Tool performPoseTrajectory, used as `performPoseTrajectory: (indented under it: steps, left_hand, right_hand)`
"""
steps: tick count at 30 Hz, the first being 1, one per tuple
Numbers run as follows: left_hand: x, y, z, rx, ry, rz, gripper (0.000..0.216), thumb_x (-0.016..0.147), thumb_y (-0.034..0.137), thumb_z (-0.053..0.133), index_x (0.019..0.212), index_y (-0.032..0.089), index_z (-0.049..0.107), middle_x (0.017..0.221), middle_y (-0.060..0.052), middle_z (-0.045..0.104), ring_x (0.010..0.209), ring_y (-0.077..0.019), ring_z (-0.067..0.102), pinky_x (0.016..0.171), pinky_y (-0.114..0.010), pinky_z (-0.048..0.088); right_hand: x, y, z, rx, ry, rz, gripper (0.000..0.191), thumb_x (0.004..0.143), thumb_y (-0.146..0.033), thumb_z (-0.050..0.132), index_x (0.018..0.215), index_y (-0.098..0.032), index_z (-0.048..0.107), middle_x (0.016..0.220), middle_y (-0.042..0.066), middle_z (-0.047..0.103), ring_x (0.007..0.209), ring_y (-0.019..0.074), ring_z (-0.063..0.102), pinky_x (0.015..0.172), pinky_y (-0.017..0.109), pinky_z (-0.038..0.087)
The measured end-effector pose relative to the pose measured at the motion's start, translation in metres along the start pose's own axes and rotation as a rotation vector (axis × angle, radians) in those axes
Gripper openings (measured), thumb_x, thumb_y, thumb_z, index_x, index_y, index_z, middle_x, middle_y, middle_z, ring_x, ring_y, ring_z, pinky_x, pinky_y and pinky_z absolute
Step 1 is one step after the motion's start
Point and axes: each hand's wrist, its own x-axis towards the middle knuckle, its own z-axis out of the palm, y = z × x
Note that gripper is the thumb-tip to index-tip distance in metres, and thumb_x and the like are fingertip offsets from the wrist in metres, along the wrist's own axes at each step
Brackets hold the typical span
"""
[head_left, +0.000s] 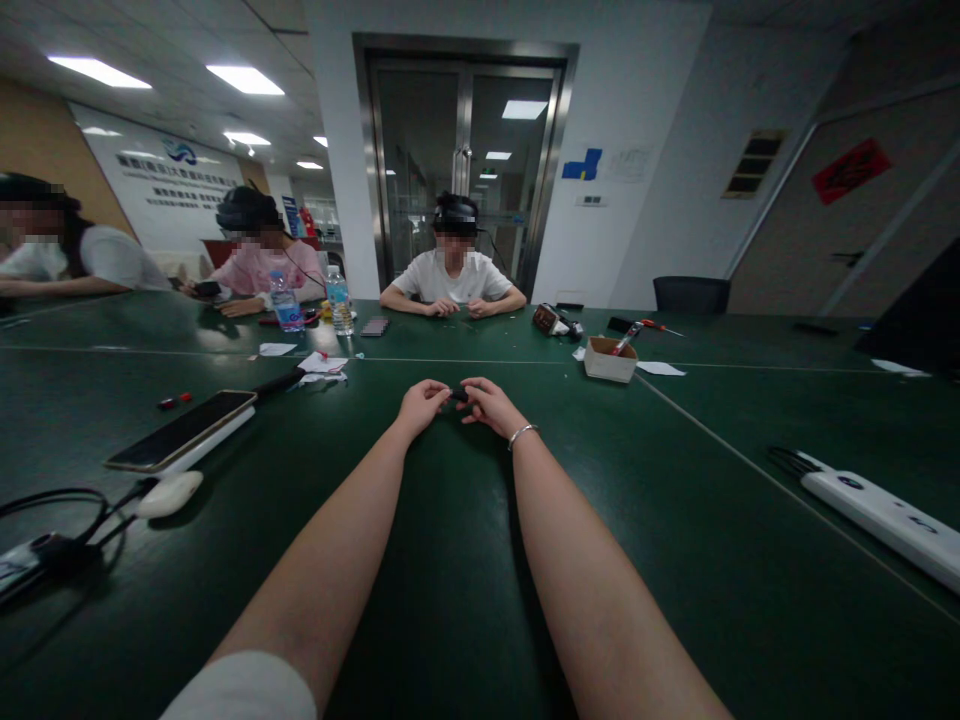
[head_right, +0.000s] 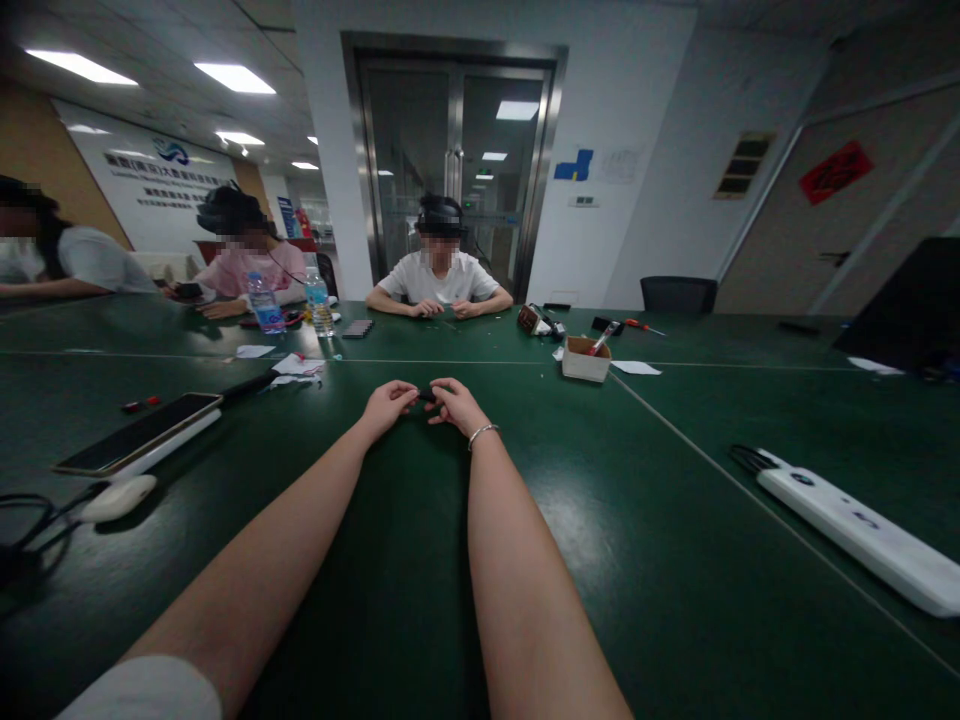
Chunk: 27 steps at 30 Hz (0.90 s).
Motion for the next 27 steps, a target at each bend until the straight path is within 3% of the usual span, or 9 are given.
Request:
performPoseTrajectory:
  steps: [3, 7, 11, 16, 20, 24, 27]
  left_hand:
    - [0.0009, -0.0008, 0.0003, -0.001, 0.015, -0.011, 0.025, 0.066, 0.033, 0.068, 0.082, 0.014, 0.06, 0.07, -0.004, 0.064, 0.068, -0.0147, 0.061, 0.058, -0.025, 0.047]
    - [0.0021, -0.0029, 0.0005, 0.008, 0.006, -0.011, 0.025, 0.067, 0.033, 0.067, 0.082, 0.014, 0.06, 0.072, -0.004, 0.064, 0.071, -0.0154, 0.062, 0.058, -0.025, 0.048]
    - [0.0019, -0.0026, 0.0006, -0.019, 0.001, -0.026, 0.024, 0.068, 0.031, 0.067, 0.083, 0.014, 0.059, 0.074, -0.005, 0.064, 0.072, -0.0153, 0.062, 0.059, -0.025, 0.049]
    - [-0.0003, 0.0018, 0.0012, -0.023, 0.007, -0.03, 0.021, 0.07, 0.028, 0.066, 0.082, 0.014, 0.059, 0.073, -0.005, 0.064, 0.072, -0.015, 0.062, 0.058, -0.024, 0.048]
    - [-0.0001, 0.0014, 0.0012, -0.023, 0.013, -0.039, 0.019, 0.071, 0.027, 0.064, 0.082, 0.014, 0.058, 0.073, -0.004, 0.063, 0.071, -0.0147, 0.062, 0.057, -0.024, 0.048]
    - [0.0023, -0.0034, 0.001, -0.029, 0.012, -0.021, 0.021, 0.07, 0.029, 0.066, 0.083, 0.014, 0.059, 0.074, -0.005, 0.064, 0.072, -0.0153, 0.063, 0.057, -0.024, 0.048]
    - [0.0026, -0.0045, 0.001, -0.027, 0.011, -0.021, 0.022, 0.07, 0.03, 0.066, 0.084, 0.014, 0.059, 0.075, -0.005, 0.065, 0.072, -0.0155, 0.063, 0.057, -0.024, 0.048]
  right_hand:
    - [0.0002, 0.0003, 0.0001, 0.02, 0.004, -0.038, 0.025, 0.075, -0.012, 0.06, 0.096, -0.022, 0.049, 0.074, -0.006, 0.054, 0.038, -0.0002, 0.043, 0.051, 0.028, 0.058]
    - [0.0009, 0.0014, -0.0002, 0.002, 0.008, 0.013, 0.016, 0.079, -0.018, 0.057, 0.093, -0.019, 0.049, 0.068, -0.005, 0.054, 0.037, 0.0004, 0.042, 0.05, 0.028, 0.058]
    - [0.0014, 0.0022, -0.0008, 0.018, -0.005, -0.03, 0.032, 0.069, -0.006, 0.061, 0.095, -0.021, 0.049, 0.078, -0.006, 0.055, 0.038, -0.0004, 0.044, 0.053, 0.028, 0.058]
    - [0.002, 0.0021, -0.0008, 0.025, 0.011, 0.017, 0.018, 0.078, -0.016, 0.057, 0.094, -0.02, 0.049, 0.069, -0.005, 0.054, 0.038, 0.0014, 0.044, 0.051, 0.029, 0.058]
    - [0.0012, 0.0017, -0.0005, 0.034, -0.001, -0.025, 0.029, 0.072, -0.006, 0.06, 0.095, -0.021, 0.049, 0.075, -0.005, 0.055, 0.039, 0.0006, 0.045, 0.053, 0.029, 0.058]
    - [0.0003, 0.0011, 0.0002, 0.023, 0.02, 0.025, 0.017, 0.078, -0.013, 0.056, 0.094, -0.019, 0.05, 0.069, -0.005, 0.055, 0.038, 0.0011, 0.043, 0.052, 0.029, 0.058]
    - [-0.0002, 0.0005, 0.0003, 0.02, 0.003, -0.013, 0.027, 0.073, -0.006, 0.058, 0.094, -0.02, 0.05, 0.077, -0.004, 0.056, 0.039, 0.0, 0.045, 0.054, 0.028, 0.059]
